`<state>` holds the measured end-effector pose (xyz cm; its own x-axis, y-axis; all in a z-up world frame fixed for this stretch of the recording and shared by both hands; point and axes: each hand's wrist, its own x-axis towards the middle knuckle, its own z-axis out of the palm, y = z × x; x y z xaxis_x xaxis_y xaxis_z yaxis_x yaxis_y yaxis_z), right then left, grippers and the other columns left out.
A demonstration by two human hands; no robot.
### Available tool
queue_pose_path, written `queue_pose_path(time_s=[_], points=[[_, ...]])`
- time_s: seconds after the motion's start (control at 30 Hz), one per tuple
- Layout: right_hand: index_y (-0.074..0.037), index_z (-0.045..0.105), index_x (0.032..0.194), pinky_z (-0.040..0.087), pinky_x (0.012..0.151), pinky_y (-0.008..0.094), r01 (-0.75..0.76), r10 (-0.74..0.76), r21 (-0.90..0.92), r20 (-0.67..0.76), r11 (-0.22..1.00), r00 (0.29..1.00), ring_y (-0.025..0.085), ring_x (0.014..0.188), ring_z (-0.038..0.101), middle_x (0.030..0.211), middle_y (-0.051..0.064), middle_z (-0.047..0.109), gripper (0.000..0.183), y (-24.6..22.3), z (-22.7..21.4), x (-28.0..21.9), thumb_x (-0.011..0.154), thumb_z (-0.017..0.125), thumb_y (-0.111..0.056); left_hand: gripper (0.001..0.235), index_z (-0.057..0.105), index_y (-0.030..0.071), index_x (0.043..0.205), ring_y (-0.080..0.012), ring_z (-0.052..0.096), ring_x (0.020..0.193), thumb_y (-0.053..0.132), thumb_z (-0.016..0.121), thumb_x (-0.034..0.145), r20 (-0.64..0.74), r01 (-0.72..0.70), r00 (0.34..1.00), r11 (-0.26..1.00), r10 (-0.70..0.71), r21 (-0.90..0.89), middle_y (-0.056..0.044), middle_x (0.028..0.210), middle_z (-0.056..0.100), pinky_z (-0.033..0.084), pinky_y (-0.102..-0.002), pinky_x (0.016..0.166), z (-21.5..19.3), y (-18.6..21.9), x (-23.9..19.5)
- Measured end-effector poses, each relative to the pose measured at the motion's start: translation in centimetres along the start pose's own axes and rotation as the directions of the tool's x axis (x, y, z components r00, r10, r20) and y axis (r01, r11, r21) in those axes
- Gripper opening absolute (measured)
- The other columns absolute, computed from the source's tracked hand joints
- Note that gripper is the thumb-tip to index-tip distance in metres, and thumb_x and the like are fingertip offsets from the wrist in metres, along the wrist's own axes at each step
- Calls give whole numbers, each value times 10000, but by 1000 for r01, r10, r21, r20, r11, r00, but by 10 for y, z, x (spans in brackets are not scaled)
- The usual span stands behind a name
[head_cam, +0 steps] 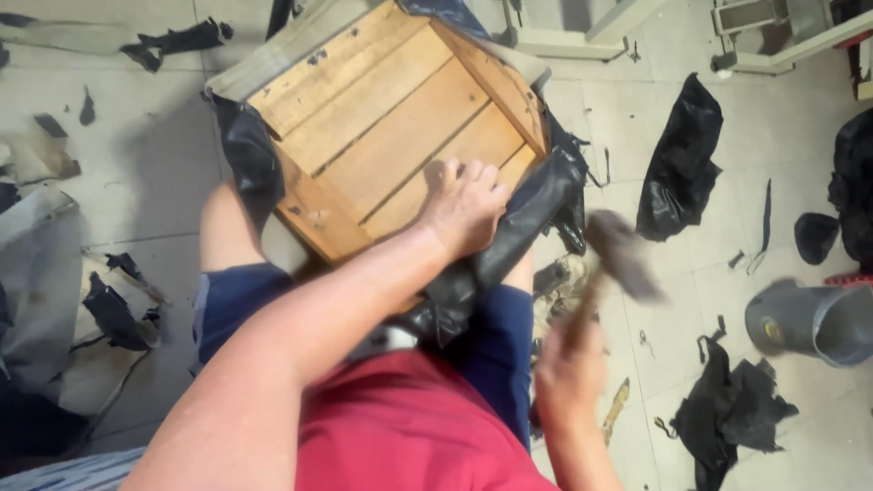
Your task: The person hammers a black material onto the underside of a wooden chair seat using a hammer. They repeatedly strike the material to secure it to the wooden frame.
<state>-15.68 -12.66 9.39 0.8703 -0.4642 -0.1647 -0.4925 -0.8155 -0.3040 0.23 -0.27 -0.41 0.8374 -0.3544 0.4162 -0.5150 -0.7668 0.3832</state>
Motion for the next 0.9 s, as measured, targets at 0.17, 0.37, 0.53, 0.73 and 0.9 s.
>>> queue_pose_path(time_s=[0.17,0.37,0.53,0.73,0.9], points=[[-73,462,910,412,715,475,56,-59,23,205,998,977,473,912,538,893,252,629,291,15,22,27,835,470,-353,143,597,158,778,-311,473,841,204,506,677,-59,-19,998,995,25,98,-84,845,516,326,-477,740,-8,-8,3],[-55,549,973,456,602,386,-69,68,142,8,987,998,250,678,584,800,124,611,262,-15,-39,-4,847,491,-277,86,602,127,751,-312,459,824,141,532,704,-22,14,1000,1000,-14,-7,-81,798,489,304,-493,766,-8,2,4],[-71,503,865,448,551,390,-21,36,165,-87,986,996,245,566,555,660,101,588,259,4,-19,-12,847,527,-328,137,571,99,805,-306,462,821,117,450,743,36,-12,999,1000,12,11,-110,827,510,310,-496,775,-4,2,-1],[-55,457,848,418,704,450,-28,25,14,211,1000,977,413,795,575,833,231,633,303,4,13,14,831,474,-357,122,552,128,800,-289,433,865,114,451,732,66,15,998,999,-12,-45,-78,852,482,278,-460,788,-4,0,-1],[-31,520,962,447,451,362,-244,223,38,295,969,929,237,550,528,712,131,567,300,-46,-55,5,853,474,-306,215,545,137,838,-287,426,873,93,378,710,150,45,988,997,-35,-63,-85,865,467,264,-459,825,-11,3,1]])
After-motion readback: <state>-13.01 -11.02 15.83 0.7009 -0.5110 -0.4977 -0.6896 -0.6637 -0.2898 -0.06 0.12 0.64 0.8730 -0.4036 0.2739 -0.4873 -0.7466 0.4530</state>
